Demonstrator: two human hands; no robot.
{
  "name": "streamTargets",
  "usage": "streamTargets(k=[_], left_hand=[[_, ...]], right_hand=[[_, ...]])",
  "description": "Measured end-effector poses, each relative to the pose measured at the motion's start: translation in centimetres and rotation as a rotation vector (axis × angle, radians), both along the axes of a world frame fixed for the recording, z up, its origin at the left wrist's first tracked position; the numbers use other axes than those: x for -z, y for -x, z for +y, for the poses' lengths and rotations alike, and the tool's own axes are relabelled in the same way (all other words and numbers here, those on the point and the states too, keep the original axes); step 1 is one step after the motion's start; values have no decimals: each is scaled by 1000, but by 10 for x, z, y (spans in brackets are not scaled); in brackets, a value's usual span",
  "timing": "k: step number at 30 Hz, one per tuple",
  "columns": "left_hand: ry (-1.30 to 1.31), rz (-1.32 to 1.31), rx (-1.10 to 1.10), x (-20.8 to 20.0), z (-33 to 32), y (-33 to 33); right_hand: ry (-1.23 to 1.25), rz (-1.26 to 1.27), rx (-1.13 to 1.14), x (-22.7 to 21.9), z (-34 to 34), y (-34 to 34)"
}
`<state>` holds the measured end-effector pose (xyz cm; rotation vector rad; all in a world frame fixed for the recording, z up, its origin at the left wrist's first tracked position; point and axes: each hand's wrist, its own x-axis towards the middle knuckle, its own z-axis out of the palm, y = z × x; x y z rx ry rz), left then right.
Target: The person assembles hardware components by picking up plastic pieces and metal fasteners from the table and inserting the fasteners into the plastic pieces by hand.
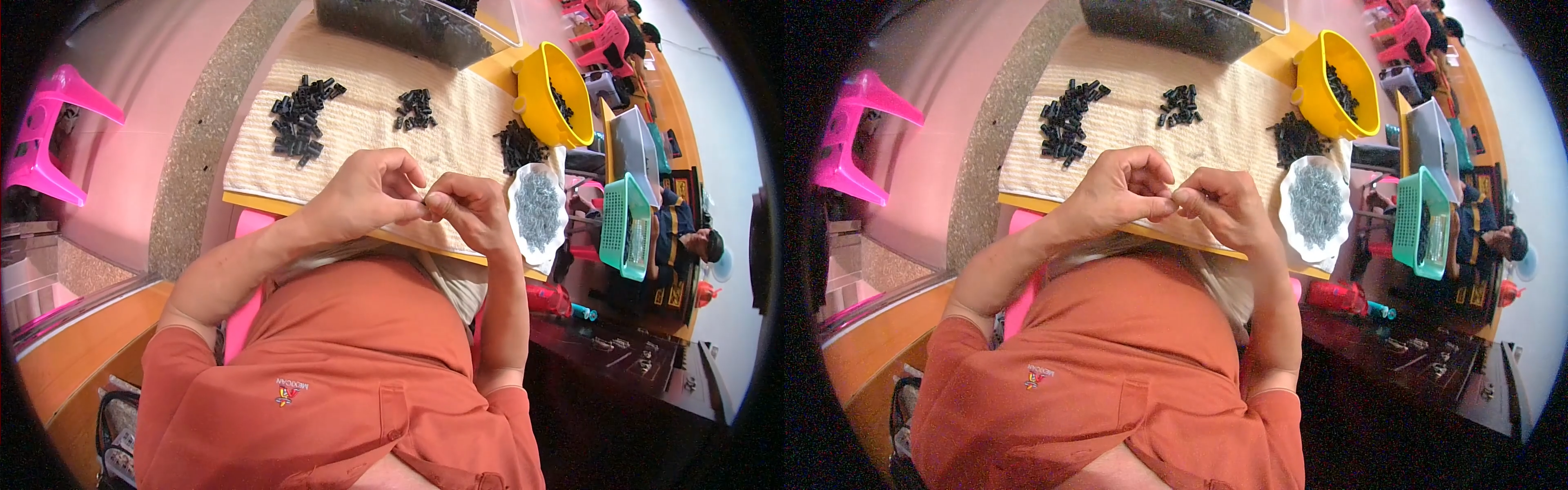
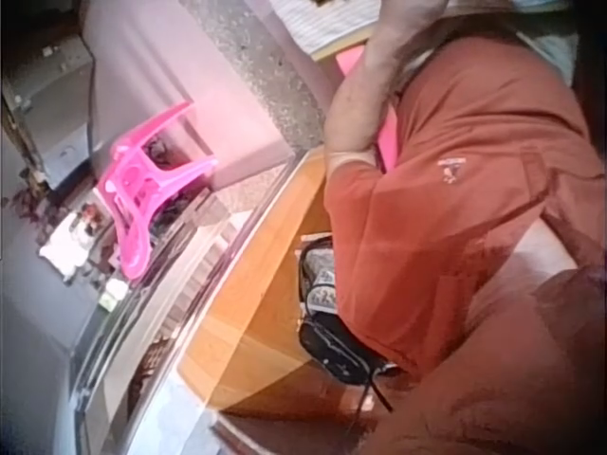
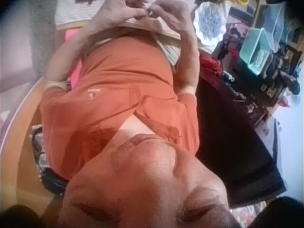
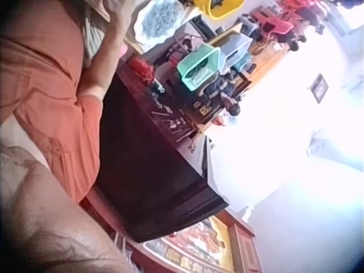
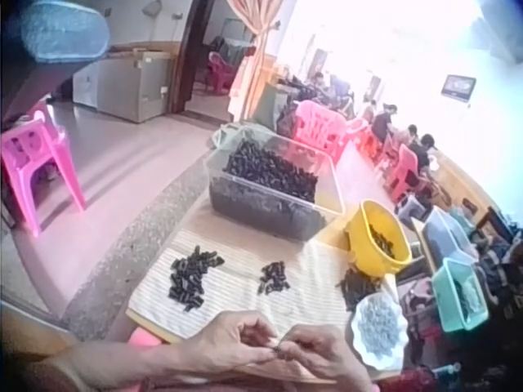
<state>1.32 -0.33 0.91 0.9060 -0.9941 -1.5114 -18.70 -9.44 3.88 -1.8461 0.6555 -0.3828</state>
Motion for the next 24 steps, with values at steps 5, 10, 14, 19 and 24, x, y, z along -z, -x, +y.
streamTargets(k=[5, 10, 14, 19, 24], left_hand=[[15, -39, -29, -1, -2, -2], [-3, -26, -6, 3, -5, -4], [6, 18, -2, 4, -6, -4], [-26, 74, -63, 6, -5, -3], [-49, 47, -57, 5, -5, -2]], right_hand=[[-123, 7, 56, 1, 4, -4], [-108, -136, 170, 6, 15, -9], [-135, -403, 255, 16, 21, -8], [136, -405, 327, 9, 42, -9], [599, -320, 284, 20, 43, -7]])
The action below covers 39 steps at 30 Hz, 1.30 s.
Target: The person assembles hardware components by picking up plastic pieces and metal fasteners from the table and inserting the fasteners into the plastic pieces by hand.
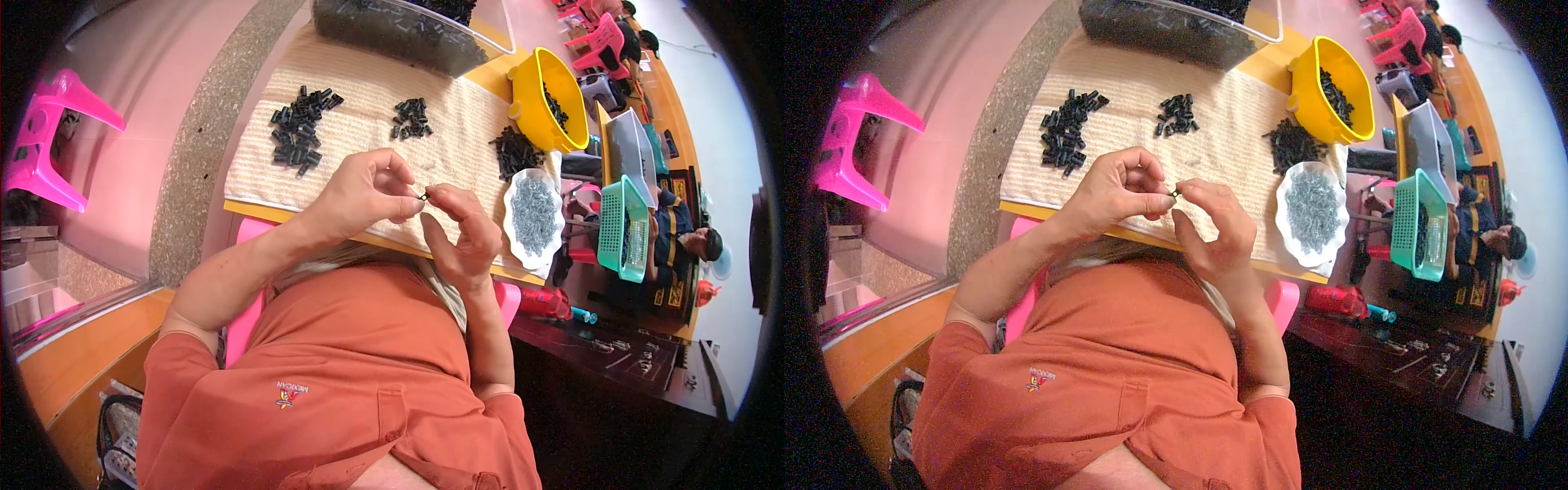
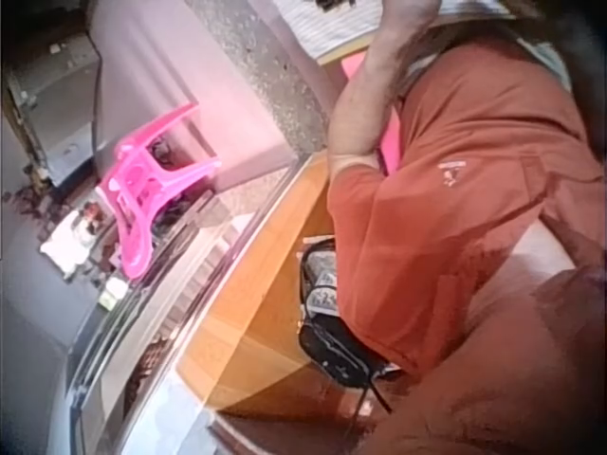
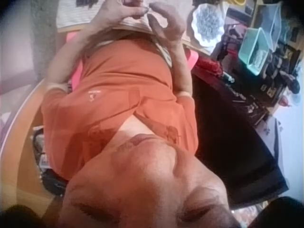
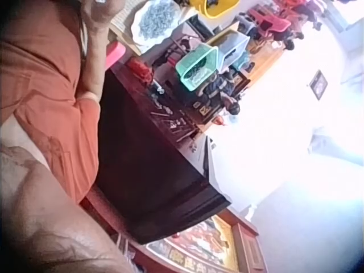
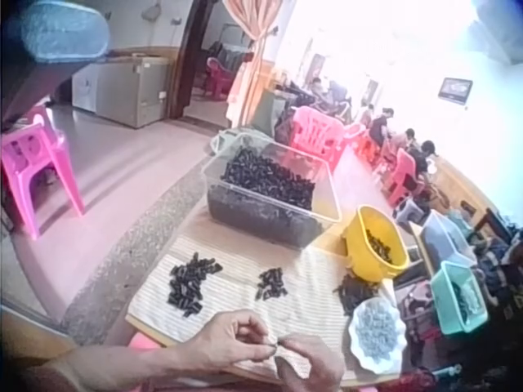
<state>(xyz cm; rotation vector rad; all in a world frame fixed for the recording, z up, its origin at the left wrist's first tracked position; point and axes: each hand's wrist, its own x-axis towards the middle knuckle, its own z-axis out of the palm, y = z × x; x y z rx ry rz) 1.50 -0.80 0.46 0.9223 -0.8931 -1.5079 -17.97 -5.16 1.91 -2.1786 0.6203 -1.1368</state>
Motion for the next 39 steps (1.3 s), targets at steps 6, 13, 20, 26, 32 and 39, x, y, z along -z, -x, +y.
streamTargets(k=[6, 13, 20, 26, 32, 39], left_hand=[[-2, -38, -32, -1, 2, 0], [-7, -54, 6, -1, 2, 0], [-17, 22, 46, -4, 4, 0], [-35, -3, 60, -14, 5, -2], [14, -15, 45, -8, 4, 2], [-7, -7, 0, -9, 3, 1]], right_hand=[[329, 76, 53, -1, 0, -11], [471, 83, 95, 2, 3, -17], [428, 90, 46, -5, 4, -13], [336, 103, 38, -6, 1, -15], [261, 160, 63, -11, -2, -6], [328, 187, 217, -26, -18, 10]])
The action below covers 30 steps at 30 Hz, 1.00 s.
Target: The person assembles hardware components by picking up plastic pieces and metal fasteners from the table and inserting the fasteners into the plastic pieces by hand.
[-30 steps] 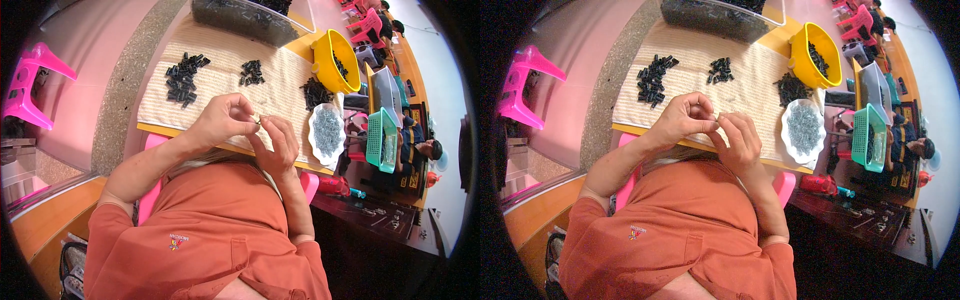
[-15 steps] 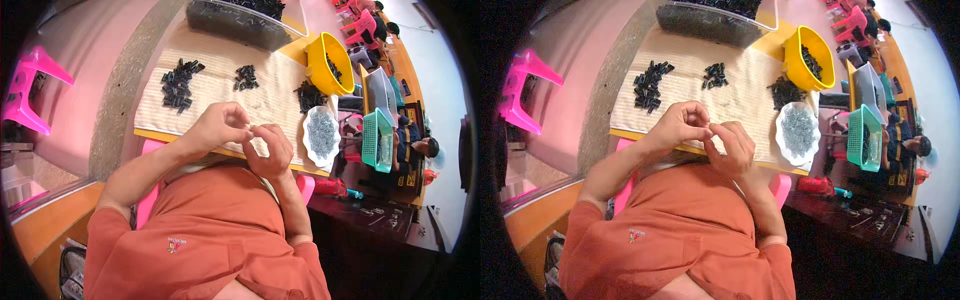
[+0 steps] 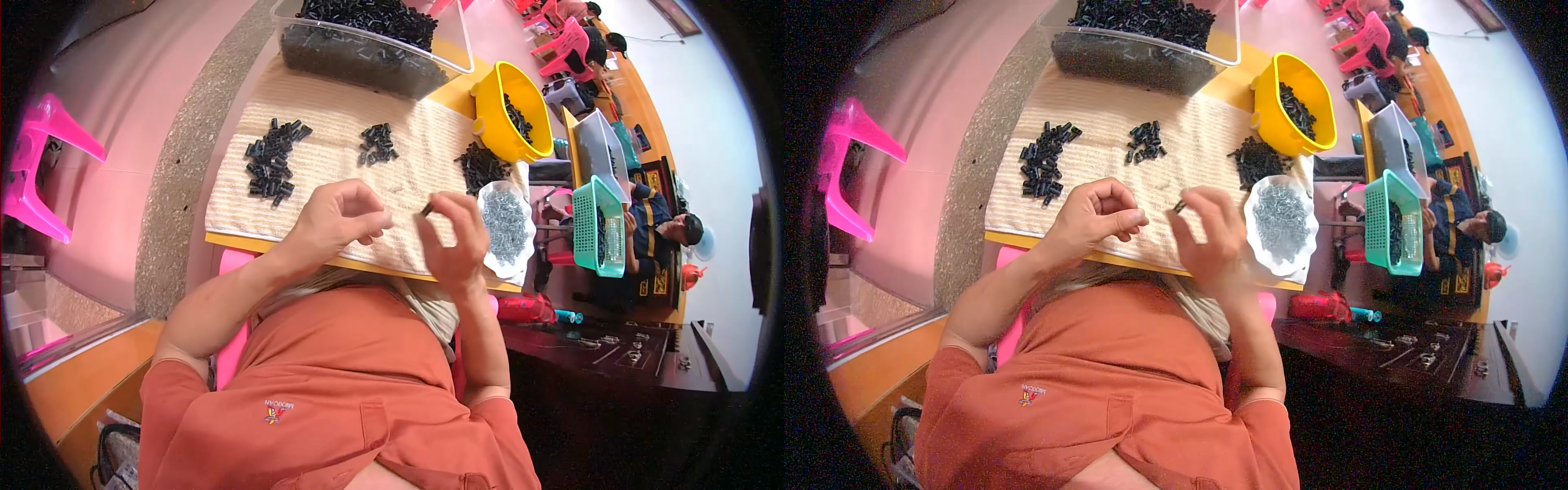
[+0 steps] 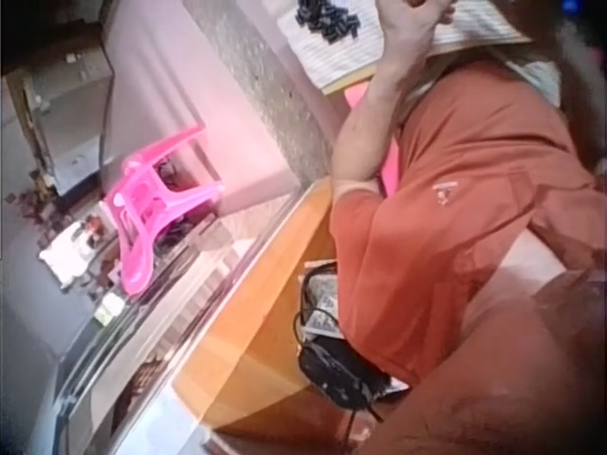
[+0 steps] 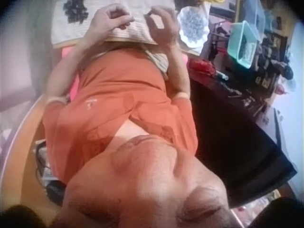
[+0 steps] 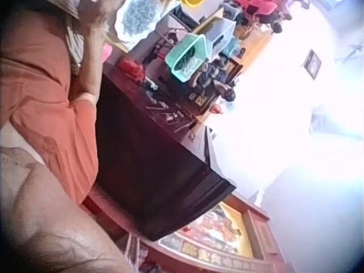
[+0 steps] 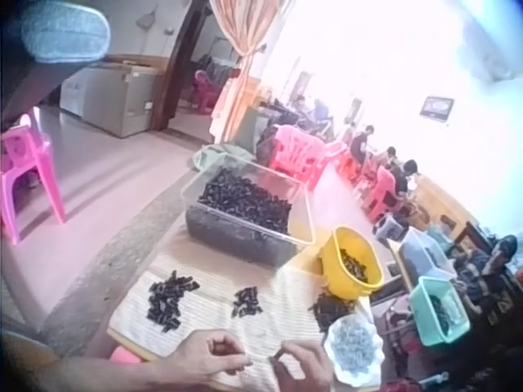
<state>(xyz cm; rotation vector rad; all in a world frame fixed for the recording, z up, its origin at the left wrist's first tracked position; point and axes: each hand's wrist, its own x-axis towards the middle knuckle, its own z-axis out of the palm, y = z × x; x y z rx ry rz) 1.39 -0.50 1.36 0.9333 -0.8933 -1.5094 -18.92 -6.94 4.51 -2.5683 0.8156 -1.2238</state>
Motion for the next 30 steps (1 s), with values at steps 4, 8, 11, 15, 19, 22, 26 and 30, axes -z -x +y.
streamTargets(k=[4, 8, 11, 15, 19, 22, 26, 30], left_hand=[[37, -36, -26, 4, 0, -1], [52, -48, -48, 3, 0, 0], [56, -77, -76, 4, 1, 0], [78, -76, -111, 5, 1, 2], [129, -116, -117, 6, -3, 6], [130, -199, -145, 5, 1, 6], [247, -394, -198, -4, 13, 8], [582, -538, -370, -2, 12, 14]], right_hand=[[143, -88, 53, -17, -29, 20], [296, -103, 175, -42, -48, 31], [330, -145, 249, -49, -76, 44], [360, -165, 350, -64, -127, 66], [298, 57, 599, -82, -175, 78], [183, 100, 521, -60, -173, 64], [38, 59, 50, -18, -115, -4], [-237, 126, -201, 0, -65, -72]])
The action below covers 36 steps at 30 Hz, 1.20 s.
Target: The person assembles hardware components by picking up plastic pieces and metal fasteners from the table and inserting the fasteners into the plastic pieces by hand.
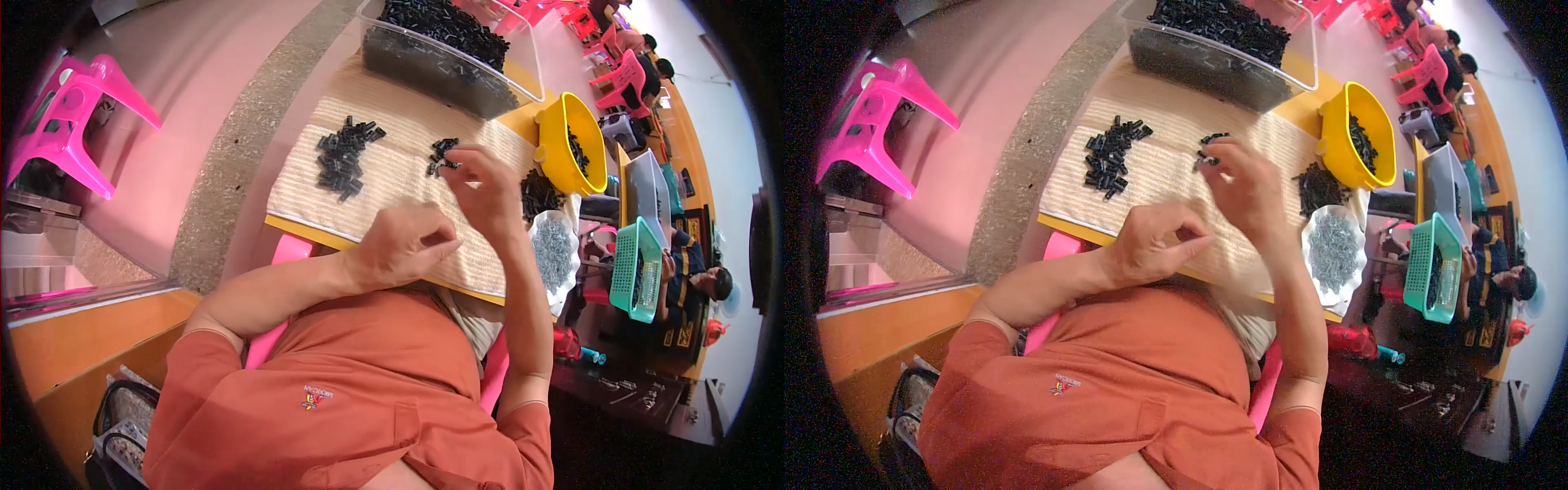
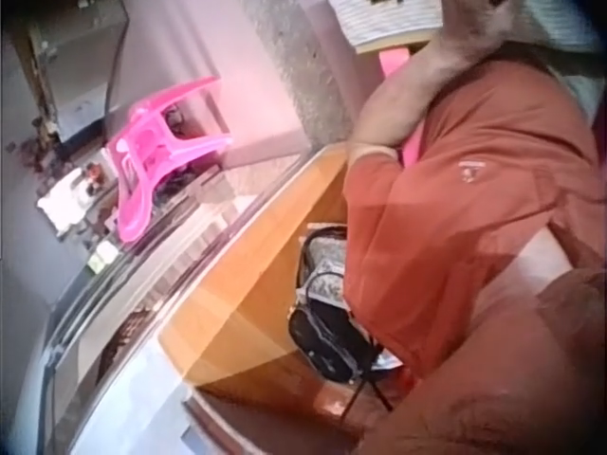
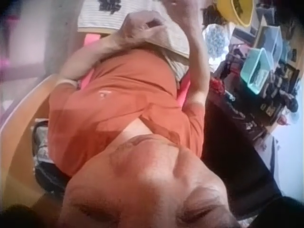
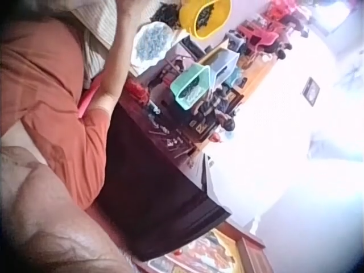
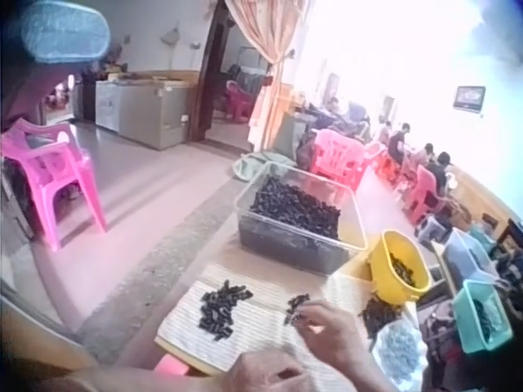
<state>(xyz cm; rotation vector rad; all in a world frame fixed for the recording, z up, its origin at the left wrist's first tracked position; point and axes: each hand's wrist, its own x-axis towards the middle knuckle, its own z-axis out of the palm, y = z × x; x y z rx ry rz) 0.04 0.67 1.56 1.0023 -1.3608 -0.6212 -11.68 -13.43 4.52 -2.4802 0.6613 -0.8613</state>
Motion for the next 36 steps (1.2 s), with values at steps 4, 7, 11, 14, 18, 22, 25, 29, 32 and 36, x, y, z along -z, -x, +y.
streamTargets(k=[4, 7, 11, 14, 18, 22, 25, 29, 32, 36], left_hand=[[144, -95, -24, 3, 5, 1], [218, -75, -32, 4, 4, 2], [229, -64, -30, 4, 4, -1], [224, -67, -35, 3, 4, -2], [227, -73, -48, 1, 5, -4], [172, -64, -45, 1, 6, -4], [161, -60, -54, 1, 6, -3], [162, -25, -56, 1, 5, -4], [38, 112, -31, -2, 6, -4], [-136, 215, -73, -15, 7, -11]], right_hand=[[-68, 209, -29, 3, 5, -41], [-9, 294, -78, 7, -1, -64], [94, 367, -103, 13, -9, -85], [104, 468, -97, 21, -14, -95], [101, 509, -76, 22, -13, -98], [112, 517, -82, 25, -15, -96], [89, 497, -102, 29, -19, -94], [92, 463, -99, 30, -17, -92], [94, 322, -87, 26, -13, -78], [-57, 117, -95, 15, -7, -44]])
